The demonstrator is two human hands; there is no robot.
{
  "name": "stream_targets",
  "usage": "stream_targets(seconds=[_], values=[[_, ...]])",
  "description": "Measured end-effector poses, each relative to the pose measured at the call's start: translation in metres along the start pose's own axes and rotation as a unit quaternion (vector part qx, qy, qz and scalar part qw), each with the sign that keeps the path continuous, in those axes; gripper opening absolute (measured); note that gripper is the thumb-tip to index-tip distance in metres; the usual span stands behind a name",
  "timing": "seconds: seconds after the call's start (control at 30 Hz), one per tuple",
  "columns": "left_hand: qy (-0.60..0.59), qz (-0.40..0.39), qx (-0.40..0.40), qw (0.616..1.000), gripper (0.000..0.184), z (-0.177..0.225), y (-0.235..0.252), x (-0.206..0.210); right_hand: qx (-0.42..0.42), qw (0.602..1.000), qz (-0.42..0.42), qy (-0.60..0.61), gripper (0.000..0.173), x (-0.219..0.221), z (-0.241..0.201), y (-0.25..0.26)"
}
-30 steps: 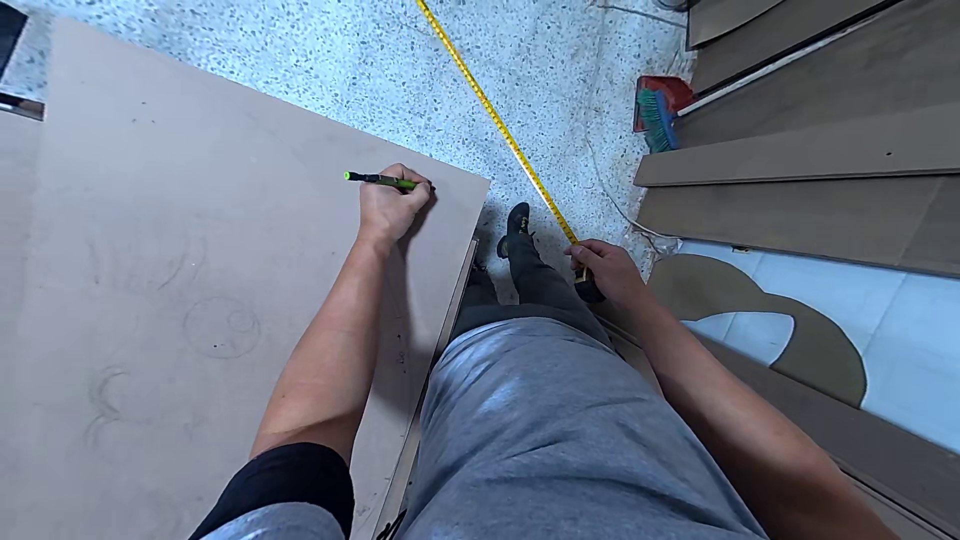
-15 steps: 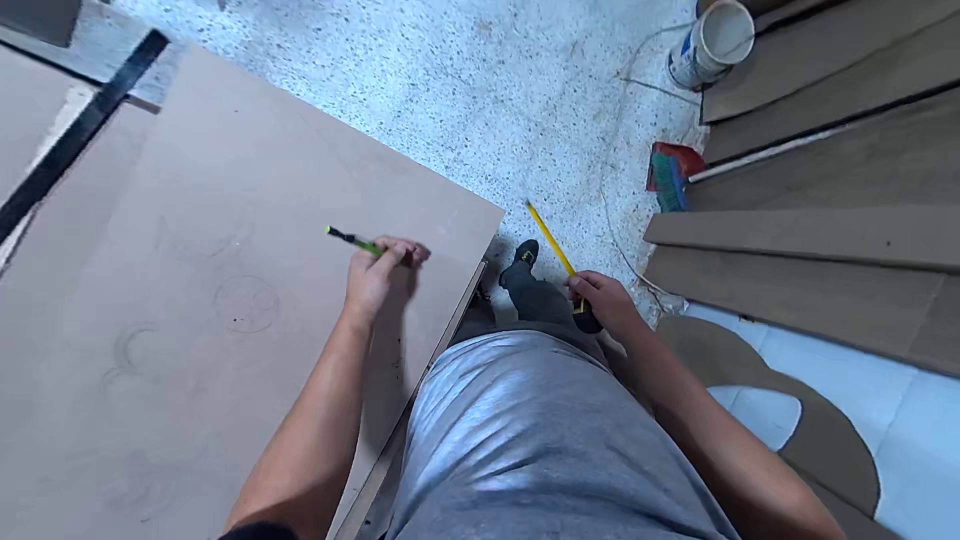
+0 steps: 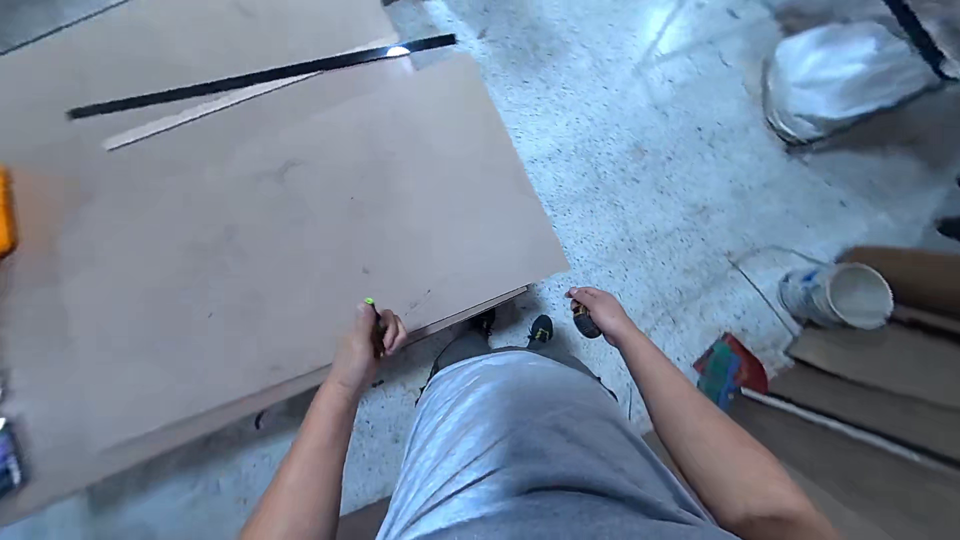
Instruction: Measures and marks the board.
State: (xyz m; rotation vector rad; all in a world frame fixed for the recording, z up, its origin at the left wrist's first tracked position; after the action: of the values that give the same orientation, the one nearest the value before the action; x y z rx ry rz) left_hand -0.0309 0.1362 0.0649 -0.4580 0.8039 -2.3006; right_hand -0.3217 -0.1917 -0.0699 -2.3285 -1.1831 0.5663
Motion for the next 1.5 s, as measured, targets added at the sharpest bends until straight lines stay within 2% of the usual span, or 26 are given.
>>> stream_targets(seconds=[0.1,0.17,0.27,0.43,0.47,0.53,0.57,0.67,0.83,0.9,0.97,1.0,1.07,1.1,1.17,1.27,1.33,1.4,1.5], values=[[0.025,0.040,0.007,0.999,0.076,-0.025,-0.045,0.019,-0.006,1.000,-0.014,-0.006,0.045,-0.014,-0.014,0.031],[0.017,0.101,-0.005,0.995,0.070,-0.047,-0.074,0.030,-0.012,0.999,-0.032,-0.019,0.051,-0.015,-0.020,0.044],[-0.059,0.175,-0.012,0.983,0.037,-0.084,-0.113,0.045,-0.027,0.997,-0.057,-0.036,0.054,-0.007,-0.028,0.065],[-0.114,0.273,0.014,0.955,0.030,-0.141,-0.176,0.048,-0.057,0.996,-0.039,-0.054,0.048,0.006,-0.026,0.082],[-0.115,0.290,0.006,0.950,0.033,-0.149,-0.187,0.046,-0.065,0.996,-0.028,-0.053,0.047,0.003,-0.027,0.081],[-0.110,0.321,-0.021,0.941,0.067,-0.163,-0.207,0.040,-0.078,0.996,-0.003,-0.037,0.044,-0.002,-0.031,0.076],[-0.117,0.330,-0.034,0.936,0.075,-0.170,-0.217,0.037,-0.080,0.996,0.009,-0.026,0.042,-0.005,-0.032,0.070],[-0.131,0.348,-0.062,0.926,0.076,-0.193,-0.246,0.026,-0.079,0.996,0.046,-0.010,0.041,-0.025,-0.029,0.056],[-0.152,0.378,-0.072,0.910,0.067,-0.229,-0.280,-0.007,-0.070,0.983,0.170,-0.025,0.050,-0.097,-0.005,0.040],[-0.168,0.395,-0.079,0.900,0.064,-0.243,-0.293,-0.029,-0.054,0.976,0.209,0.013,0.040,-0.120,0.015,0.028],[-0.188,0.413,-0.069,0.889,0.065,-0.254,-0.305,-0.056,-0.053,0.968,0.241,0.035,0.026,-0.130,0.022,0.016],[-0.198,0.418,-0.059,0.885,0.066,-0.259,-0.309,-0.070,-0.056,0.965,0.253,0.028,0.024,-0.130,0.021,0.010],[-0.212,0.416,-0.043,0.884,0.070,-0.265,-0.313,-0.097,-0.058,0.960,0.271,-0.029,0.038,-0.126,0.016,-0.009],[-0.209,0.405,-0.043,0.889,0.072,-0.265,-0.312,-0.109,-0.053,0.956,0.280,-0.068,0.046,-0.118,0.013,-0.024],[-0.170,0.362,-0.052,0.915,0.068,-0.260,-0.304,-0.127,-0.053,0.956,0.257,-0.130,0.049,-0.079,0.002,-0.056],[-0.032,0.310,-0.074,0.947,0.037,-0.226,-0.278,-0.130,-0.095,0.978,0.074,-0.173,0.046,0.046,-0.025,-0.096],[0.067,0.253,-0.059,0.963,0.024,-0.197,-0.253,-0.104,-0.124,0.973,-0.079,-0.180,0.042,0.147,-0.034,-0.124],[0.126,0.189,-0.028,0.974,0.021,-0.168,-0.222,-0.069,-0.159,0.944,-0.209,-0.200,0.047,0.239,-0.049,-0.150],[0.151,0.123,0.005,0.981,0.028,-0.132,-0.185,-0.025,-0.227,0.904,-0.295,-0.209,0.055,0.333,-0.088,-0.184]])
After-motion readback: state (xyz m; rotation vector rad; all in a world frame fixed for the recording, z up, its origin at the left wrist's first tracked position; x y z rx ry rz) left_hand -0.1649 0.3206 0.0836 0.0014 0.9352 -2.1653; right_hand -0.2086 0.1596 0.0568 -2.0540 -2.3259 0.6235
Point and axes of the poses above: each hand's wrist, its own y-axis towards the middle knuckle, its own x-axis out of the palm, z = x × y, the point moved 10 cm from there along y, towards the middle knuckle, and after that the axes turned 14 degrees about -x, right-handed, at the moved point
